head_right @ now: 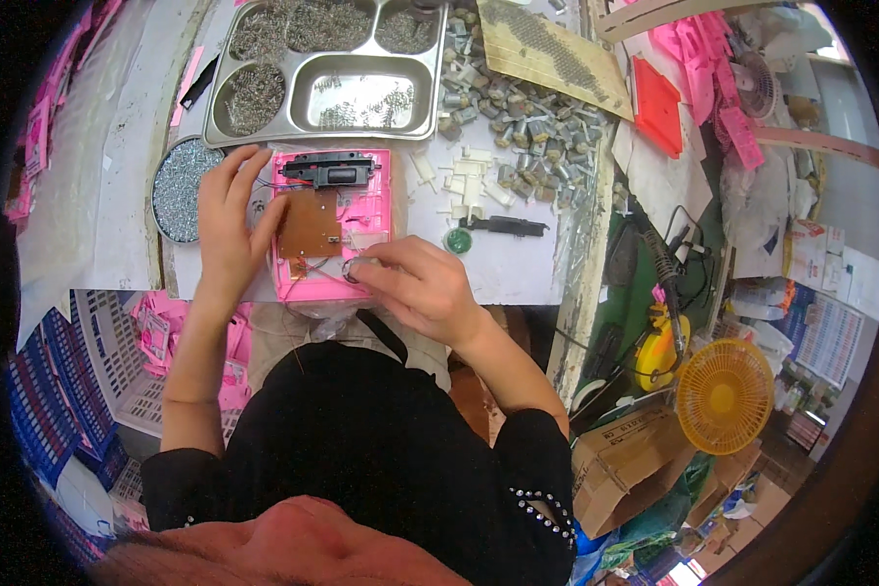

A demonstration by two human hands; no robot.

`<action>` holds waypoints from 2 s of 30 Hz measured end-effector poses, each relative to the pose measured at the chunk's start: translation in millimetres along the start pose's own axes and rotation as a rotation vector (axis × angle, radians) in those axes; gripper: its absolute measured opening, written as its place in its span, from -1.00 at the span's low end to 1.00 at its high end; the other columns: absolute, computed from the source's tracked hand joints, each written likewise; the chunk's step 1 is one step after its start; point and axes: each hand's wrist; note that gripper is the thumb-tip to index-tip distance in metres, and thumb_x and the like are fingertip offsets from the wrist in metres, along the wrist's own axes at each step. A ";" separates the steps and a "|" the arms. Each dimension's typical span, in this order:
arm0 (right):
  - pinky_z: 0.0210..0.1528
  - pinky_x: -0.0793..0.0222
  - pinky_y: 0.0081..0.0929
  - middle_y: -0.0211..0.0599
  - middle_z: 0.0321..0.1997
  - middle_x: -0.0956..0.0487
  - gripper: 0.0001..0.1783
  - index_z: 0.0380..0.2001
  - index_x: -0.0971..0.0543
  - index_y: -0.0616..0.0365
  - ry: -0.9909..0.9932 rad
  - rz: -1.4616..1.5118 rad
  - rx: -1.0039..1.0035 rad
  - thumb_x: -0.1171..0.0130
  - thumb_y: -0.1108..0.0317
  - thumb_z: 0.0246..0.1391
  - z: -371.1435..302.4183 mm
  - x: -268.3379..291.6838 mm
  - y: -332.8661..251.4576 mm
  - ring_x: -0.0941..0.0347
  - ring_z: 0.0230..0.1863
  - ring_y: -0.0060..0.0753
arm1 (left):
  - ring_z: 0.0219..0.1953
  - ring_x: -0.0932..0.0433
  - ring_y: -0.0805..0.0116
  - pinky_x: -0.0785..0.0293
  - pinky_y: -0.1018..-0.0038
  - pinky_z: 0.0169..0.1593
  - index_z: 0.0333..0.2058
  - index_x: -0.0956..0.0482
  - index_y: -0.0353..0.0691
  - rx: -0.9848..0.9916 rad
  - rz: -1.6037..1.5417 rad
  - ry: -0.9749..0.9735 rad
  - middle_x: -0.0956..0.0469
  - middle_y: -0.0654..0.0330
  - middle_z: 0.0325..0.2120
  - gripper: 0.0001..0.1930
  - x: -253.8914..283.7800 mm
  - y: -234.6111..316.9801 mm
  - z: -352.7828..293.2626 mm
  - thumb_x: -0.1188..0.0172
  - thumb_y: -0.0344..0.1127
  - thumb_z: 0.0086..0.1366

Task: Assemble internal electronic components and wires into a pink toy casing using tools like a soldering iron and glue gun.

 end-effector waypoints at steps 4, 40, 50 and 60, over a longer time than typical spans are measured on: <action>-0.25 -0.57 -0.32 -0.12 -0.14 -0.69 -0.58 -0.08 -0.68 0.19 0.024 -0.032 -0.034 -0.41 0.55 -0.10 1.2 2.3 3.4 -0.65 -0.25 -0.10 | -0.29 -0.53 0.14 -0.38 0.23 -0.11 -0.13 -0.69 -0.16 0.019 0.073 -0.274 -0.60 0.20 -0.36 -0.75 -1.0 -17.1 -14.9 -0.40 -0.33 0.20; 0.50 0.00 0.07 -0.07 0.48 -0.35 -0.74 -0.17 -0.67 0.08 -0.218 -0.360 -0.271 -0.42 0.39 0.02 41.0 1.0 32.9 0.04 0.55 0.29 | -0.29 -0.62 0.20 -0.53 0.39 -0.22 -0.31 -0.65 -0.24 0.120 -0.515 0.041 -0.68 0.13 -0.25 -0.82 -21.0 5.4 -21.7 -0.40 -0.54 0.09; 0.51 0.05 0.12 -0.10 0.47 -0.35 -0.74 -0.28 -0.74 0.06 -0.274 -0.266 -0.421 -0.50 0.31 -0.10 50.4 10.3 36.5 0.06 0.54 0.30 | -0.20 -0.65 0.38 -0.53 0.51 -0.15 -0.31 -0.66 -0.35 0.353 -0.737 -0.177 -0.71 0.11 -0.23 -0.93 -15.0 -0.8 -5.9 -0.33 -0.53 0.22; 0.35 -0.21 0.19 -0.07 0.37 -0.40 -0.70 -0.29 -0.67 0.09 -0.091 -0.386 -0.060 -0.47 0.36 -0.19 86.7 -37.8 21.7 -0.09 0.45 0.35 | -0.37 -0.61 0.40 -0.51 0.52 -0.29 -0.32 -0.66 -0.30 0.092 -0.717 -0.159 -0.66 0.16 -0.20 -0.88 -7.0 -14.9 8.7 -0.41 -0.52 0.16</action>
Point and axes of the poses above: each hand's wrist, its own z-axis towards the middle knuckle, its own x-axis out of the back of the hand, y = z × x
